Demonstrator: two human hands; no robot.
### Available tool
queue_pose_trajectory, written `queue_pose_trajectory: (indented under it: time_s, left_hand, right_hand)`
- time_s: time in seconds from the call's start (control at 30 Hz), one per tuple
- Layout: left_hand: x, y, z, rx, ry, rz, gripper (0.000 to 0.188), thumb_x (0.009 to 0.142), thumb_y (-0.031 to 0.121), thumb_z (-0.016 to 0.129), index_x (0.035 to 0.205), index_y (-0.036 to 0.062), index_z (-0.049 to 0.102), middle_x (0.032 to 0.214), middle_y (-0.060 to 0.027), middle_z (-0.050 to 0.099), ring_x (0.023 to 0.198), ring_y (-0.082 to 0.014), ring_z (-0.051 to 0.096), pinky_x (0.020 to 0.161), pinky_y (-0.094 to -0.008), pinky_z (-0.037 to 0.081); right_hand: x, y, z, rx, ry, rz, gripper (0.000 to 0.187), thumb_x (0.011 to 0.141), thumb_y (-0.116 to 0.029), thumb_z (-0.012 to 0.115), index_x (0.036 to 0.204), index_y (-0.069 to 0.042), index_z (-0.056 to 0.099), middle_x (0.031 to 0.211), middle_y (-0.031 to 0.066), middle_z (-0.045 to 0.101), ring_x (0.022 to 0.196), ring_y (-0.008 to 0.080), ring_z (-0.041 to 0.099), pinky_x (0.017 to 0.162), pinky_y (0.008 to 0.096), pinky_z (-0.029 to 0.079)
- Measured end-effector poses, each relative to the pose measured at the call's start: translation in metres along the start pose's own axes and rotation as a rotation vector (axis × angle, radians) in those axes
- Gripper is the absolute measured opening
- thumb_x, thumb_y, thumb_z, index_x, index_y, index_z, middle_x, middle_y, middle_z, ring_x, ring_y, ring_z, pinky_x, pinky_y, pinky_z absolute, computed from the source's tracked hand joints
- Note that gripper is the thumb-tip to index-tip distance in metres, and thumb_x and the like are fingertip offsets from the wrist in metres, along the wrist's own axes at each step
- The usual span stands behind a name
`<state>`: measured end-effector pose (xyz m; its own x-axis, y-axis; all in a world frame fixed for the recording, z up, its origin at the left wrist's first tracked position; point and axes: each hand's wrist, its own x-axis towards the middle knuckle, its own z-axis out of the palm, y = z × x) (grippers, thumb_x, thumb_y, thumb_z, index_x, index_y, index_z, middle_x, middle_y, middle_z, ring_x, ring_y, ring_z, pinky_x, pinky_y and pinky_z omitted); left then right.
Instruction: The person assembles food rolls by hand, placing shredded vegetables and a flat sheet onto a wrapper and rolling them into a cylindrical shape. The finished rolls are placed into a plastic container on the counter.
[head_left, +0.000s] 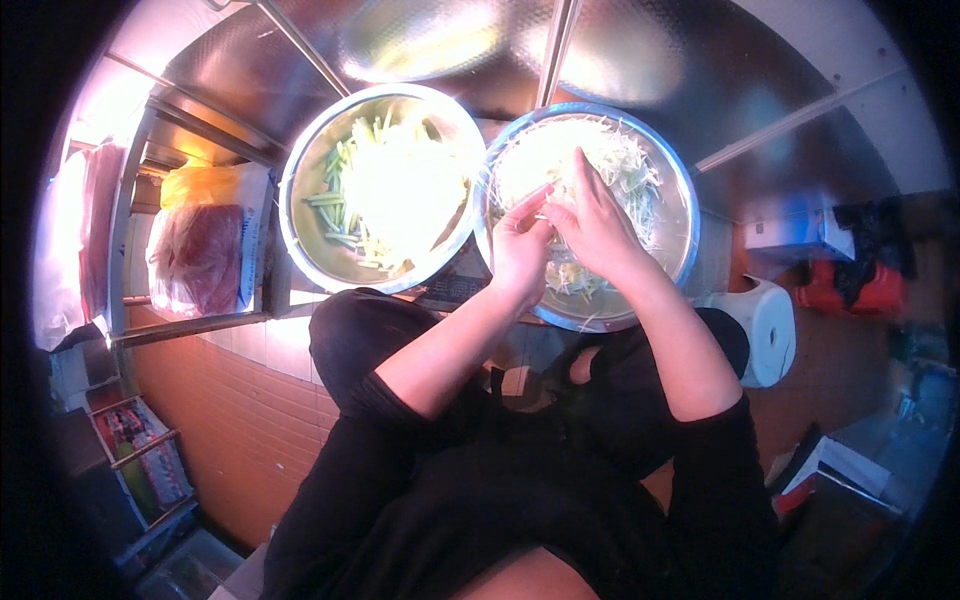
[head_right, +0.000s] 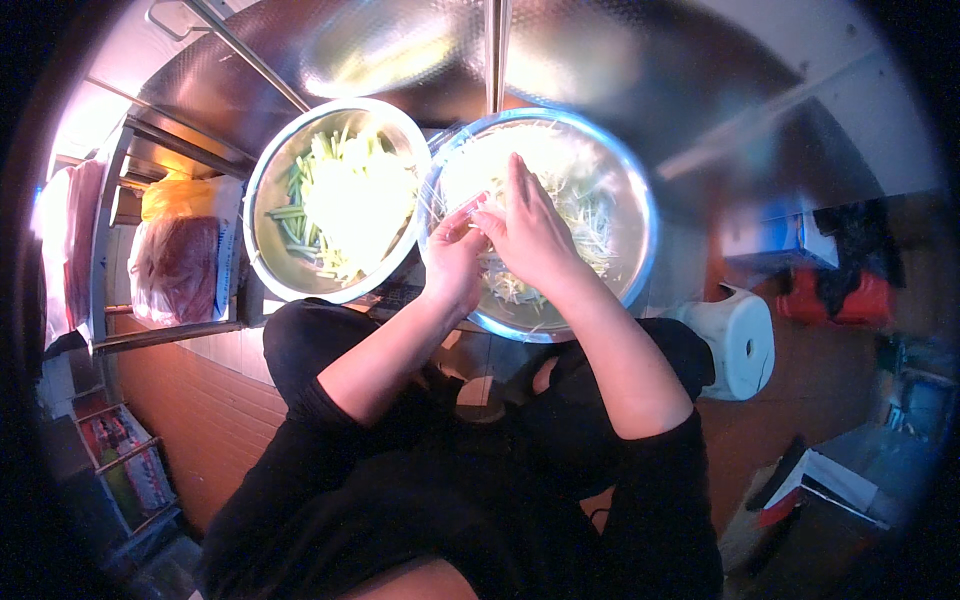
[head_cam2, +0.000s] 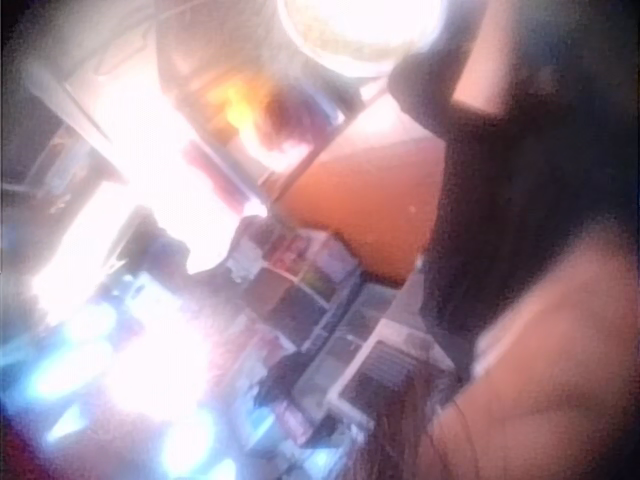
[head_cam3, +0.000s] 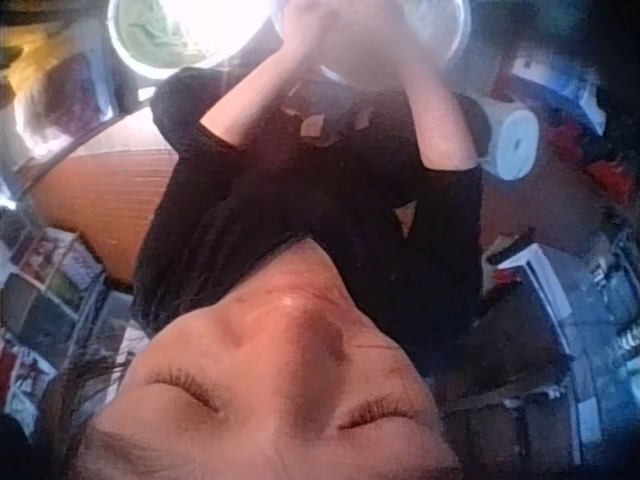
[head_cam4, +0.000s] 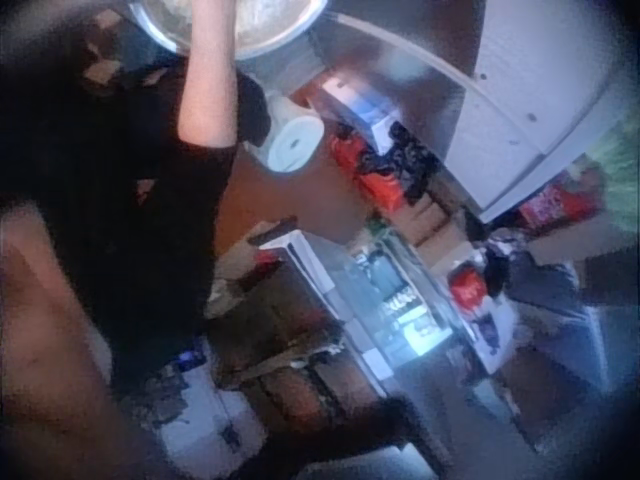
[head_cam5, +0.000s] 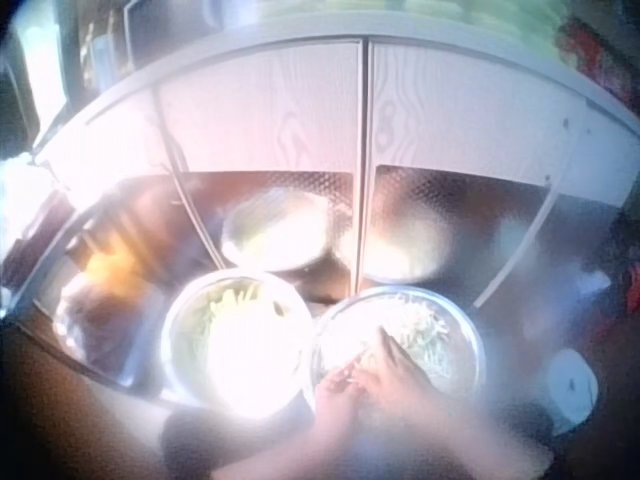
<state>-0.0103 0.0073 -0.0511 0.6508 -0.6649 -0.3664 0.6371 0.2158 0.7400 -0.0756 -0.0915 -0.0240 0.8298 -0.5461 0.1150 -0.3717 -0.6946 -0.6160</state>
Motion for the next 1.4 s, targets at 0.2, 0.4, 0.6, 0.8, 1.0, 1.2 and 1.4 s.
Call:
queue_pose_trajectory:
  time_s: [0.2,0.4,0.6,0.8,1.0,1.2,1.4]
  left_hand:
    - [-0.001,0.023,-0.002,-0.287,-0.14,-0.242,0.054,0.08,-0.01,0.04,0.133,0.0002,0.048,0.112,-0.0113,0.06,0.097,-0.0186,0.058,0.086,-0.0306,0.047]
    - [0.005,0.024,-0.001,-0.368,-0.074,-0.22,0.057,0.075,-0.016,0.043,0.128,0.0028,0.048,0.116,-0.0118,0.058,0.105,-0.023,0.057,0.091,-0.0362,0.047]
    - [-0.01,0.02,0.008,-0.384,-0.101,-0.227,0.055,0.079,-0.015,0.043,0.13,0.0041,0.047,0.131,-0.0135,0.053,0.12,-0.0252,0.052,0.102,-0.0378,0.043]
    - [-0.007,0.015,0.0,-0.387,-0.154,-0.172,0.052,0.082,-0.012,0.047,0.131,0.0041,0.046,0.128,-0.0134,0.056,0.116,-0.0249,0.056,0.099,-0.0381,0.045]
    - [-0.002,0.016,0.0,-0.296,-0.163,-0.15,0.051,0.081,-0.013,0.048,0.129,0.0055,0.049,0.122,-0.0118,0.058,0.109,-0.0239,0.058,0.092,-0.0367,0.049]
    - [-0.006,0.012,0.003,-0.208,-0.104,-0.094,0.047,0.081,-0.011,0.05,0.124,0.0062,0.053,0.111,-0.0092,0.062,0.099,-0.0211,0.062,0.084,-0.0327,0.051]
    - [0.006,-0.007,0.001,-0.183,-0.108,-0.062,0.049,0.081,-0.013,0.049,0.126,0.0043,0.057,0.113,-0.0089,0.064,0.098,-0.0187,0.062,0.084,-0.0319,0.051]
  right_hand:
    - [0.009,-0.016,-0.024,0.038,-0.104,0.022,0.063,0.093,-0.033,0.056,0.141,0.002,0.034,0.144,0.0241,0.038,0.134,0.0379,0.037,0.109,0.0431,0.034]
    - [0.005,0.024,-0.046,0.947,0.396,0.069,0.053,0.099,-0.038,0.042,0.136,0.0,0.044,0.142,0.0176,0.044,0.133,0.0283,0.04,0.109,0.0396,0.031]
    - [0.002,0.011,-0.011,0.661,0.634,-0.11,0.045,0.103,-0.033,0.032,0.128,0.001,0.05,0.133,0.0157,0.049,0.126,0.0248,0.044,0.109,0.0384,0.028]
    - [0.015,0.015,-0.015,0.892,0.307,-0.028,0.038,0.102,-0.028,0.042,0.123,0.001,0.055,0.126,0.0125,0.056,0.121,0.0197,0.048,0.106,0.0335,0.033]
    - [0.019,0.047,-0.03,0.805,-0.041,0.19,0.025,0.095,-0.018,0.059,0.111,-0.001,0.067,0.109,0.0072,0.067,0.095,0.0137,0.061,0.086,0.0266,0.048]
    - [0.009,0.004,-0.04,0.079,0.085,-0.107,0.02,0.084,-0.009,0.066,0.104,-0.006,0.07,0.091,0.0101,0.067,0.084,0.0225,0.066,0.075,0.0313,0.051]
    - [0.017,0.005,-0.056,-0.023,0.23,-0.259,0.017,0.088,-0.008,0.059,0.102,-0.003,0.069,0.094,0.0149,0.067,0.085,0.0287,0.066,0.076,0.0363,0.051]
